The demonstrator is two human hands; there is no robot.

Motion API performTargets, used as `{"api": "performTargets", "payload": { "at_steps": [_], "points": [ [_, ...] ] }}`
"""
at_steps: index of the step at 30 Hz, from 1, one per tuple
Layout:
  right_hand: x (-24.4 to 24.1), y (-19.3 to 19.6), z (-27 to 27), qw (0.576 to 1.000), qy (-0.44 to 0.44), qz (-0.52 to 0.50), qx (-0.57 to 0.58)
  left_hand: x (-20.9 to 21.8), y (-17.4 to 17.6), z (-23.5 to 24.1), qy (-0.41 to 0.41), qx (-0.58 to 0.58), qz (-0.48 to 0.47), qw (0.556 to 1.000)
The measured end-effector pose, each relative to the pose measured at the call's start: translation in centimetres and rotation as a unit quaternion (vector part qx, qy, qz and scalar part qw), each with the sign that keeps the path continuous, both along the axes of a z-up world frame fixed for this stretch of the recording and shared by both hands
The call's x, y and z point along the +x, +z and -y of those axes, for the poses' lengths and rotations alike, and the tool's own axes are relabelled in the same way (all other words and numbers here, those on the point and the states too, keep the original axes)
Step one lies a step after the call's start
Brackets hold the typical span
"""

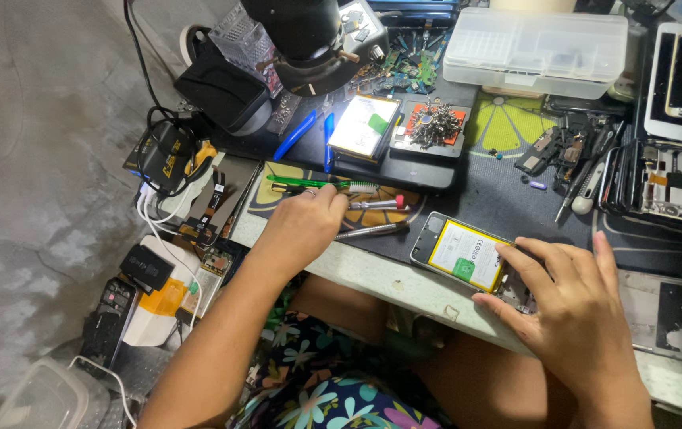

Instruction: The person removes a battery from a disassembled smartphone using a metal spudger and tweezers, then wipes the battery and the phone interior with a white cloth. The person handles the phone and battery throughout the clip.

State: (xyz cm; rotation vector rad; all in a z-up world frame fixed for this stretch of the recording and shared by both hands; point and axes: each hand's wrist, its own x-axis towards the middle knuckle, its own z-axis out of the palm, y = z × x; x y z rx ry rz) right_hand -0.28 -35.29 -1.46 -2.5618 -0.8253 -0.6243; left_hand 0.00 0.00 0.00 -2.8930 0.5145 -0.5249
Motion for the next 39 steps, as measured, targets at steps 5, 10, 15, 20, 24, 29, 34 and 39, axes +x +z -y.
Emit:
{"api": "performTargets", "payload": {
  "at_steps": [5,10,15,20,24,29,34,39],
  "points": [
    [0.0,0.2,-0.1,1.0,0.005,0.004,0.003,0.0,0.3,0.3,0.024,-0.068,0.014,0.997],
    [0.0,0.2,-0.1,1.0,0.011,0.008,0.009,0.1,0.4,0.2,0.044,-0.162,0.02,0.986],
    [0.1,0.3,-0.1,1.0,0.015,0.006,0.014,-0.7,0.7,0.9,0.017,-0.373,0.067,0.925],
    [-0.2,0.3,-0.2,1.0,0.0,-0.003,0.001,-0.2,0.0,4.7,-0.079,-0.654,-0.072,0.749],
    [-0.1,0.4,-0.3,1.0,-0.002,-0.007,0.007,1.7,-0.2,8.6,-0.144,-0.731,-0.159,0.648],
    [0.0,0.3,-0.1,1.0,0.005,-0.003,0.005,2.8,-1.1,11.3,-0.15,-0.675,-0.069,0.719],
    [0.2,0.4,-0.1,1.0,0.003,-0.004,0.005,3.6,-2.3,11.9,-0.168,-0.654,-0.011,0.738],
    [0.2,0.4,-0.2,1.0,-0.004,0.015,-0.011,3.4,-3.4,11.3,-0.177,-0.616,0.01,0.767]
  ]
}}
